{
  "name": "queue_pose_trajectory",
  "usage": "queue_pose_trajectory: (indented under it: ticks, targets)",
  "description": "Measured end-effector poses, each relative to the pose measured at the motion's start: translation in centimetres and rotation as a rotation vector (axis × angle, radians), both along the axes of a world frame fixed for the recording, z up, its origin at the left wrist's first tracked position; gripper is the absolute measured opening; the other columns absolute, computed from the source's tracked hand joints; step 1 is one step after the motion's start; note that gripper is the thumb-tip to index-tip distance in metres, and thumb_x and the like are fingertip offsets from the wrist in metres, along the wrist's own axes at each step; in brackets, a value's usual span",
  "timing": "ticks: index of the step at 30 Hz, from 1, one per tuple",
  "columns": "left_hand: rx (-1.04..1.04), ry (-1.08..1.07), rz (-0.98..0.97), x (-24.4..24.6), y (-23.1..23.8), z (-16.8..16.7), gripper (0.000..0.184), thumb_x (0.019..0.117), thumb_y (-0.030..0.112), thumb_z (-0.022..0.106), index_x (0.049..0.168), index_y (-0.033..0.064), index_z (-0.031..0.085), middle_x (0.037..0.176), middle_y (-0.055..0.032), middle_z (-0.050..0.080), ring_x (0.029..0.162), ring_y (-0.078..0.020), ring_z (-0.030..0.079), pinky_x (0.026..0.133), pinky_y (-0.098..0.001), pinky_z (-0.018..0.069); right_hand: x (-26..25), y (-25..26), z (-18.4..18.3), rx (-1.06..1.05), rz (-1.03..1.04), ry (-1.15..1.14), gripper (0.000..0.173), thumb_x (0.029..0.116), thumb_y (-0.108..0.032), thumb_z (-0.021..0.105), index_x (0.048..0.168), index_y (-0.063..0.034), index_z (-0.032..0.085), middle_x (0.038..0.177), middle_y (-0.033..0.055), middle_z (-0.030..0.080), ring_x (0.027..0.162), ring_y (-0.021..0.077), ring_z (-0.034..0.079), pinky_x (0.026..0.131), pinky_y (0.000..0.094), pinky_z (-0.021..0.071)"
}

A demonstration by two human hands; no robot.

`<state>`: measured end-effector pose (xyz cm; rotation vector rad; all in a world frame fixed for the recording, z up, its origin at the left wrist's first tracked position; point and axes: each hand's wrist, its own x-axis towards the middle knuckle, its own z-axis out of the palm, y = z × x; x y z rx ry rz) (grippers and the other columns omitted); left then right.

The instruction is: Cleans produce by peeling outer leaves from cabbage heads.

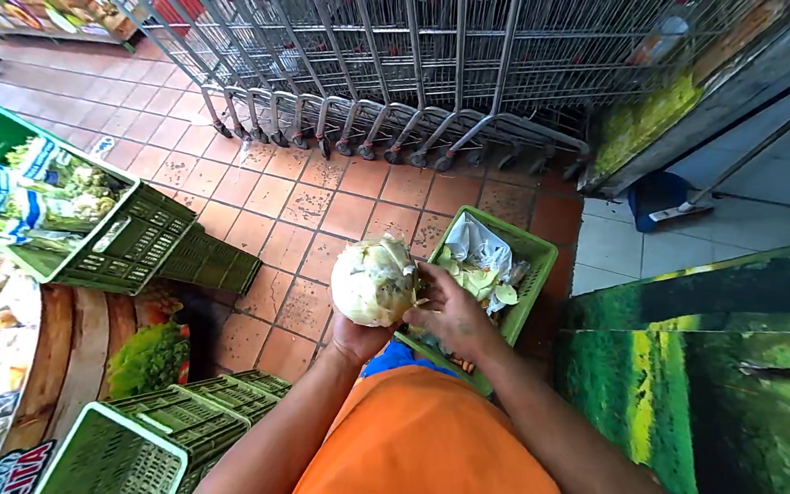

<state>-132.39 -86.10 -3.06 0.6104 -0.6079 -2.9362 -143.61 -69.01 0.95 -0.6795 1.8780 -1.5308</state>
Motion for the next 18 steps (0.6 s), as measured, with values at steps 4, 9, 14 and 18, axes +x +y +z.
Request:
queue_pose_trajectory:
  ticks: [4,9,14,18]
  targets:
    - [-0.473,-0.049,-0.087,-0.9,-0.5,4.0,0.082,0.0964,0.079,0.016,0.141,0.0218,0.054,0.13,-0.0086,0.066,0.117,-0.0246,0.064,0.097,-0.0489,0.0555,-0.7,0.7,-0.7,-0.29,-0.114,-0.033,0.094,0.0714,-0.024,0.095,0.153,-0.0183,0.048,0.136,0.0039,0.064,0.102,0.0182,0.072,0.087,0.037,0.0647]
    - [-0.854,0.076,0.134,0.3,0.9,2.0,0.12,0.0636,0.068,0.086,0.158,0.0253,0.025,0.139,-0.011,0.059,0.119,-0.0305,0.064,0.093,-0.0534,0.0585,-1.2,1.2,-1.6,-0.292,-0.199,0.055,0.074,0.0737,-0.018,0.094,0.141,-0.0121,0.062,0.116,0.0054,0.074,0.095,0.0189,0.075,0.087,0.0384,0.0661]
    - [-0.887,0.041,0.136,-0.3,0.0,2.0,0.119,0.0612,0.057,0.093,0.155,0.0256,0.027,0.133,-0.0106,0.062,0.113,-0.027,0.067,0.091,-0.0481,0.0608,-0.4,1.5,-2.3,-0.233,-0.247,0.174,0.03,0.0856,-0.015,0.081,0.113,-0.0098,0.069,0.124,0.0033,0.072,0.093,0.0148,0.075,0.081,0.0343,0.0664]
    - [-0.865,-0.026,0.128,-1.0,-0.2,2.7,0.119,0.0584,0.057,0.094,0.154,0.0268,0.03,0.133,-0.0101,0.061,0.112,-0.0266,0.067,0.087,-0.0476,0.0612,-0.3,1.4,-2.5,-0.121,-0.324,0.152,0.013,0.0903,-0.021,0.074,0.083,-0.0109,0.07,0.1,0.0005,0.076,0.071,0.0084,0.068,0.064,0.0285,0.0595]
